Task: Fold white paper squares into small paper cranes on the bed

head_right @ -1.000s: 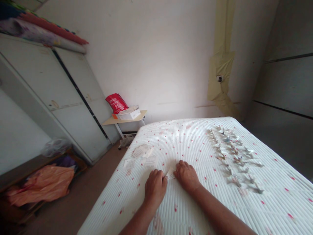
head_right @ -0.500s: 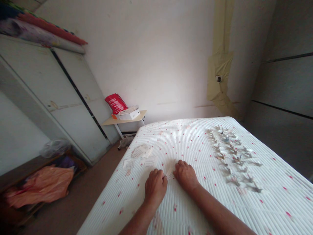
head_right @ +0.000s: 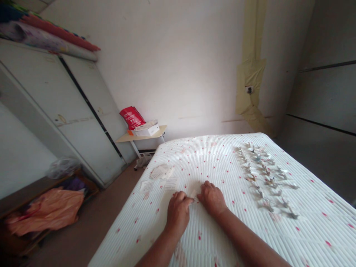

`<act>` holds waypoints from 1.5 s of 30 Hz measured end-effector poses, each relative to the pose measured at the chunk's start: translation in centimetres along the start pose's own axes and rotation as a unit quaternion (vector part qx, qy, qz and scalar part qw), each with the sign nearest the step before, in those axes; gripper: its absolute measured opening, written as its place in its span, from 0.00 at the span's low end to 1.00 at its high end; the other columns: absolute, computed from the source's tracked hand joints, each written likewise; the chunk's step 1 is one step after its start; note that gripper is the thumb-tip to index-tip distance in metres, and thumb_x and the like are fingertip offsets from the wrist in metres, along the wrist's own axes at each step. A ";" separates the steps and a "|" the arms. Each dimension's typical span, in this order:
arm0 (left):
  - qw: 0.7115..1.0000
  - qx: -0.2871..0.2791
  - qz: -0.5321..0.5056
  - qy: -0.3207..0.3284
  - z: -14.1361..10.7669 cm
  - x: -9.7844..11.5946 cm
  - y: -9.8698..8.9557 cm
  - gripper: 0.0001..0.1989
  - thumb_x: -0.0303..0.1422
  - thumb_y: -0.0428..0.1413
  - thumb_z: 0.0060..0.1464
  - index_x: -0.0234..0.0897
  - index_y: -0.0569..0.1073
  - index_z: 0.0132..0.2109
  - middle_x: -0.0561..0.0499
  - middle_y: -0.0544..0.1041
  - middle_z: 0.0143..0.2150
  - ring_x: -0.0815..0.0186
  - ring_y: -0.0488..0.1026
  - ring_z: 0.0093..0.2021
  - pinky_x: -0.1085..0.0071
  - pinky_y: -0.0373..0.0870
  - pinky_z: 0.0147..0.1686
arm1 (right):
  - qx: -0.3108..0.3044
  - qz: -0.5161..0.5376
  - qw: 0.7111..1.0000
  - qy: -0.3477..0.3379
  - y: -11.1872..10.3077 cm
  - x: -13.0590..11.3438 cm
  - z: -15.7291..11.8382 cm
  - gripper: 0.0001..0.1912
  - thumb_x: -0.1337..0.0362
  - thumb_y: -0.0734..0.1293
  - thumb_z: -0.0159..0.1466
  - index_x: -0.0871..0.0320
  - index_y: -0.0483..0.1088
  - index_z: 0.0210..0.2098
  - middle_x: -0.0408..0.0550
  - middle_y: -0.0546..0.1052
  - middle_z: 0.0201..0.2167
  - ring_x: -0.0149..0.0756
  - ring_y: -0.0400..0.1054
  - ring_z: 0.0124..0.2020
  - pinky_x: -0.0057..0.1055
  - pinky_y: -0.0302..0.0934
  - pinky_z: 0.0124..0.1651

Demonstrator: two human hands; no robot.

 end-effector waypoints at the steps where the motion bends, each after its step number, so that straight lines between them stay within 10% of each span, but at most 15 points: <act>1: 1.000 0.001 -0.002 0.000 0.0 0.0 0.0 0.15 0.21 0.47 0.51 0.44 0.75 0.36 0.50 0.69 0.32 0.64 0.63 0.37 0.68 0.58 0.37 | 0.000 0.005 1.000 0.002 -0.1 0.2 0.0 0.07 0.65 0.60 0.59 0.61 0.67 0.29 0.52 0.70 0.34 0.37 0.66 0.37 0.28 0.56 0.35; 25: 0.999 -0.047 0.008 -0.018 -0.3 0.1 0.3 0.14 0.25 0.47 0.53 0.44 0.74 0.39 0.49 0.68 0.36 0.64 0.61 0.40 0.67 0.56 0.42 | 0.004 0.098 0.992 0.082 0.0 1.7 -0.4 0.06 0.68 0.64 0.48 0.60 0.64 0.27 0.47 0.67 0.31 0.34 0.62 0.33 0.27 0.51 0.33; 45: 0.999 -0.048 -0.006 -0.014 -0.3 0.1 0.5 0.15 0.24 0.49 0.49 0.46 0.74 0.41 0.50 0.68 0.36 0.63 0.61 0.40 0.67 0.56 0.43 | 0.046 0.316 0.948 0.020 -0.3 3.8 0.0 0.07 0.73 0.58 0.49 0.59 0.66 0.25 0.44 0.69 0.27 0.29 0.62 0.26 0.24 0.56 0.31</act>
Point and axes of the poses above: each hand's wrist, its own z-axis towards the middle knuckle, its own y-axis out of the palm, x = y × z, the point moved 10 cm from there along z, towards the middle knuckle
